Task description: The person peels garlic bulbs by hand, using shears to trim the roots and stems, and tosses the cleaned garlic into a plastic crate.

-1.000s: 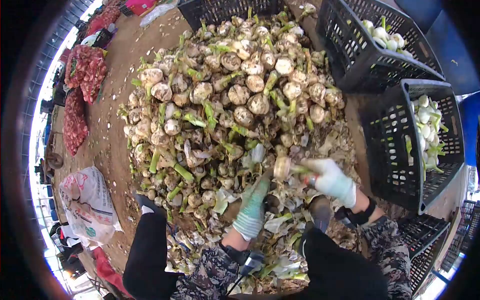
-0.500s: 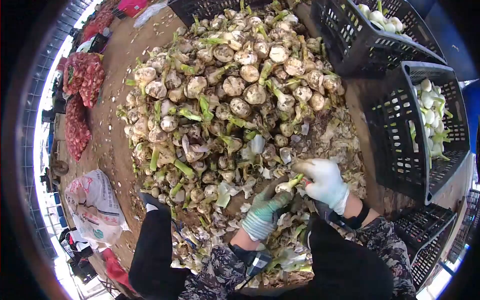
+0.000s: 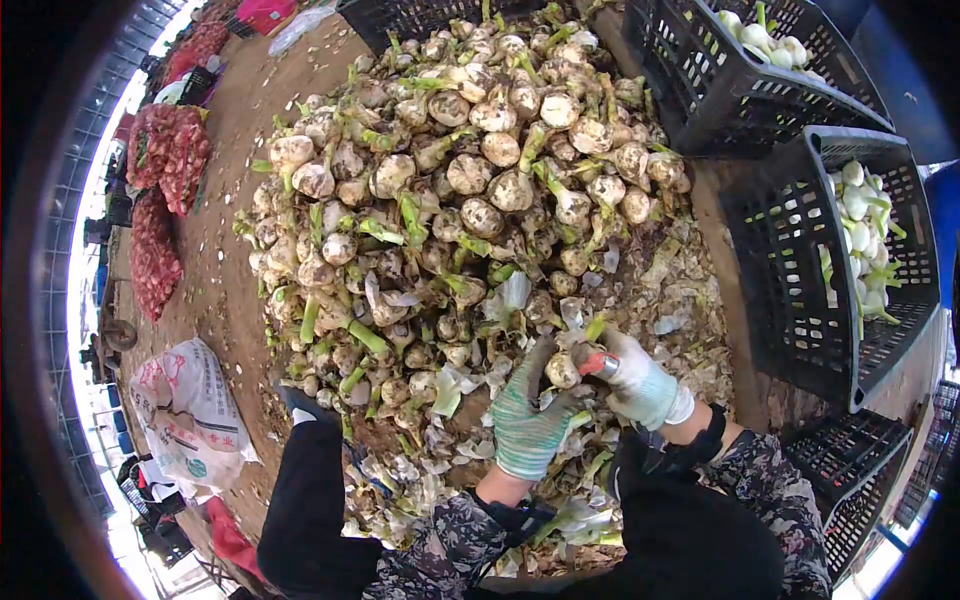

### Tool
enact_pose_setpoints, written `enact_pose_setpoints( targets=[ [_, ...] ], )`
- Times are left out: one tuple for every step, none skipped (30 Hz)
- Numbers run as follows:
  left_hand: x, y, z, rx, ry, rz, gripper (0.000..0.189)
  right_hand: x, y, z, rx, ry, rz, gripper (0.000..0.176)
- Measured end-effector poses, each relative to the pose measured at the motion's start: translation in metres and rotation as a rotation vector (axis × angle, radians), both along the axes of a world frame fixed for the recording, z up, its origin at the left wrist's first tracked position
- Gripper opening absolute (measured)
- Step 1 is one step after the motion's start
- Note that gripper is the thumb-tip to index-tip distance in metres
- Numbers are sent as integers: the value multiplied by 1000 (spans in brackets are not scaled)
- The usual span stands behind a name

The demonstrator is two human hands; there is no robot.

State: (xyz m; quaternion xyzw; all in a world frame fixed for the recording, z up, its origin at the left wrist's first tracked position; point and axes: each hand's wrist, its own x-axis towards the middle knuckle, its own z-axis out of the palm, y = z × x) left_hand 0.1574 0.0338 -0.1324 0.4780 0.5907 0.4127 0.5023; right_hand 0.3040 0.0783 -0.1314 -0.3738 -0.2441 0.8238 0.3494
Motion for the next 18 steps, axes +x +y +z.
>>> enact_pose_setpoints(
  targets=[
    [1,-1,0,-1,0,0,65,1,-1,-2,8,39,-27,41],
    [1,-2,0,4,-41,7,65,3,-2,-7,6,39,-29,41],
    [2,-3,0,11,-83,14,65,5,-3,-15,124,0,-24,41],
    [2,-3,0,11,-86,12,65,6,-3,-17,244,-38,-17,41],
    [1,-3,2,-2,-62,-7,64,7,-3,-17,245,-39,-17,41],
    [0,-3,3,-14,-37,-25,64,6,-3,-13,286,-74,-22,40],
    [0,-3,-1,-13,-35,-24,64,6,-2,-10,328,-108,-26,39],
    [0,-4,-8,-24,-170,51,66,7,-2,-6,328,-105,-24,39],
    [0,-5,-12,-34,-306,126,69,10,-1,-2,253,-127,28,38],
    [0,-3,-8,-35,-306,127,69,12,0,0,178,-149,79,36],
    [-2,-1,-1,21,-116,47,68,11,1,0,177,-149,79,36],
    [-3,0,2,75,74,-34,67,10,1,0,159,-158,67,35],
    [-5,1,2,74,75,-37,67,10,1,0,141,-168,54,34],
    [-7,1,2,97,120,-77,64,10,1,-1,139,-168,52,34],
    [-7,1,1,120,165,-117,61,10,0,-4,65,-120,22,33],
    [-5,0,-3,118,165,-118,61,10,0,-5,-9,-72,-6,32],
    [-2,-2,-10,72,35,-39,59,9,0,-3,-11,-72,-6,32],
    [0,-3,-14,25,-94,40,58,7,1,1,-30,-98,-30,31]
  ],
)
